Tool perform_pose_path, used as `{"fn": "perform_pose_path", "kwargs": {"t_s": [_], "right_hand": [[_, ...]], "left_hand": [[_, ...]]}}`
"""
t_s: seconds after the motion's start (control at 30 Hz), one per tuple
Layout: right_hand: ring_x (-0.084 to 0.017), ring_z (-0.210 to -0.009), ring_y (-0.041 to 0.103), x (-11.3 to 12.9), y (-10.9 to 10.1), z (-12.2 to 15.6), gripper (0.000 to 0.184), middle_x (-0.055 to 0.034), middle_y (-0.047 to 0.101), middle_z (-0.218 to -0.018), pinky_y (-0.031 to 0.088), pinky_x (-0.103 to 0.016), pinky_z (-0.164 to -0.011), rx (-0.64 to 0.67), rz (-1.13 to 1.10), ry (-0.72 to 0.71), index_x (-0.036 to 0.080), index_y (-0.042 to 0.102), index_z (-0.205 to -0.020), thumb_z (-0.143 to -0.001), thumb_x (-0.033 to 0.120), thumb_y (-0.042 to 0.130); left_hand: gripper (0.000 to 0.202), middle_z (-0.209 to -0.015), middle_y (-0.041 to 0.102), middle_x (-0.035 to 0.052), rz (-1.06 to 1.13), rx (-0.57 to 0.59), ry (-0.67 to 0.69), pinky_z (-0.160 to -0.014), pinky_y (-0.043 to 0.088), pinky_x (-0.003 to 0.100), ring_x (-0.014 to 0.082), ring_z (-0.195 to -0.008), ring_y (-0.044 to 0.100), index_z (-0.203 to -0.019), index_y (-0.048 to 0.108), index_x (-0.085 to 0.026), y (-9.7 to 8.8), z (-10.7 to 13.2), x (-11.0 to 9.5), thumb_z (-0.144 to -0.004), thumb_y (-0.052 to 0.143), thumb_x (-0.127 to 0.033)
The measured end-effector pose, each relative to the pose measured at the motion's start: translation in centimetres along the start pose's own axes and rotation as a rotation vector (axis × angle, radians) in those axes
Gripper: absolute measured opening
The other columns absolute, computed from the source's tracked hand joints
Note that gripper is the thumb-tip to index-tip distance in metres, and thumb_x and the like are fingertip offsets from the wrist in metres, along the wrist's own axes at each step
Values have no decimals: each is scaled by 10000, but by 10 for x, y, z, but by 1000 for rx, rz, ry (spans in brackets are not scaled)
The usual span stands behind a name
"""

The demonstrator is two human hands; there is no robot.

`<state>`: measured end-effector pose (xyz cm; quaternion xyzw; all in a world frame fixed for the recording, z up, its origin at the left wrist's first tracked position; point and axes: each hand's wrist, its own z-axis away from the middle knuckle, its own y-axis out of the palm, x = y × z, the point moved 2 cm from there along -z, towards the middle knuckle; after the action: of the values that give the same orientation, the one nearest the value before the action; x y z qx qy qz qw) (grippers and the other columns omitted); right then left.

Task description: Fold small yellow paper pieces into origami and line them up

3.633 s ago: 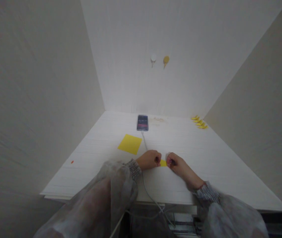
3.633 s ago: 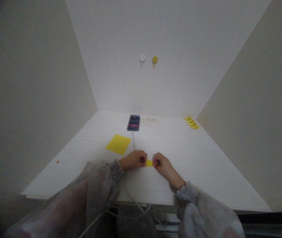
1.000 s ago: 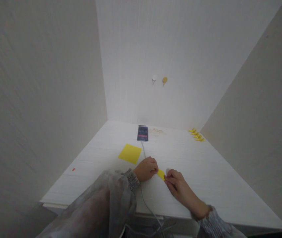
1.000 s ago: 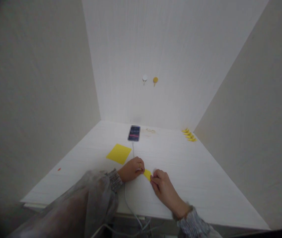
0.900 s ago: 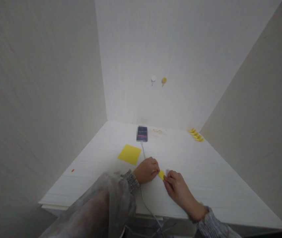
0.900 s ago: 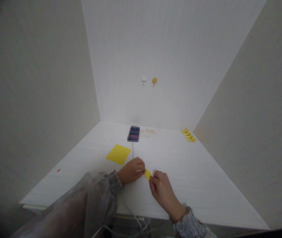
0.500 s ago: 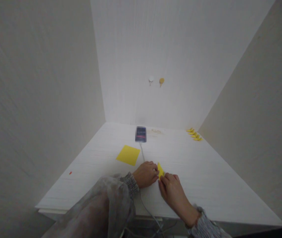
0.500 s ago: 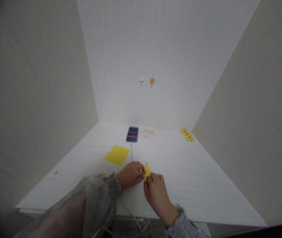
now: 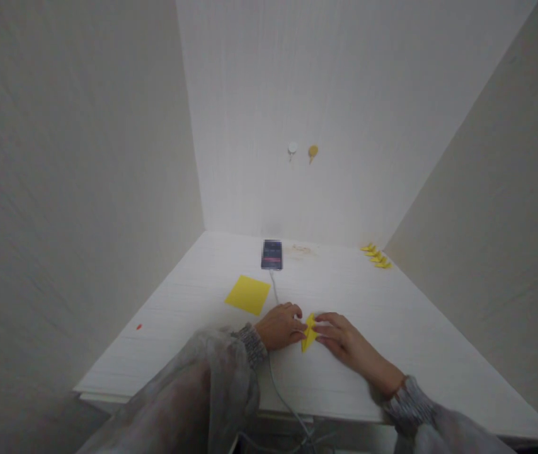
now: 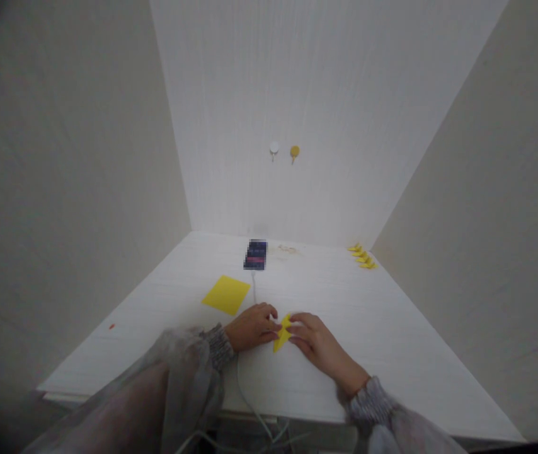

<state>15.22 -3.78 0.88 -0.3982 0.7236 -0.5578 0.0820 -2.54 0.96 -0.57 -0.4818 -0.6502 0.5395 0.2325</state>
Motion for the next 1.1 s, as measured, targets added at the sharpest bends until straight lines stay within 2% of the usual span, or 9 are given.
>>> {"fn": "perform_pose_path", "kwargs": {"t_s": [0.13,0.23,0.37,0.6,0.8,1.1], "right_hand": [[-191,-1049,456,-9,-2,-4,225,-83,555,-1078,380,-376,-864,73,-27,-117,225,577,-996,-816,248,445],[-190,-1025,471,-7,-1,-6,219,-80,563,-1058,373,-381,-863,112,-30,-117,224,589,-979,-815,258,448],[-194,-950,493,-5,6,-6,212,-86,562,-998,389,-373,-808,70,12,-62,217,610,-941,-798,294,474],[-184,-837,498,-9,14,-6,197,-71,556,-870,388,-346,-733,-23,26,-2,207,634,-852,-771,333,506],[-182,-798,479,-10,16,-7,190,-66,538,-819,377,-331,-701,-13,35,33,188,624,-809,-774,329,501],[-179,-783,476,-3,14,-8,218,-81,550,-804,382,-324,-685,5,69,-54,165,608,-846,-833,257,411]], "left_hand": [[209,-1003,484,51,46,-4,1,-802,354,290,155,-884,443,-892,622,-252,-1,-1,2,-766,473,-325],[208,-1027,474,47,55,9,-8,-798,357,293,156,-876,443,-914,619,-265,-2,-2,3,-743,502,-275],[257,-995,494,43,65,-5,-11,-801,356,289,152,-865,440,-936,613,-255,-2,-4,5,-724,496,-169],[265,-901,535,41,138,4,-11,-787,367,273,146,-851,446,-898,610,-218,1,-8,3,-722,454,-96],[283,-889,529,39,128,31,-15,-768,371,268,146,-833,450,-916,607,-235,1,-10,2,-715,459,-104],[208,-884,528,45,140,41,-56,-747,368,271,150,-814,460,-884,629,-233,-2,-11,3,-720,505,-200]]}}
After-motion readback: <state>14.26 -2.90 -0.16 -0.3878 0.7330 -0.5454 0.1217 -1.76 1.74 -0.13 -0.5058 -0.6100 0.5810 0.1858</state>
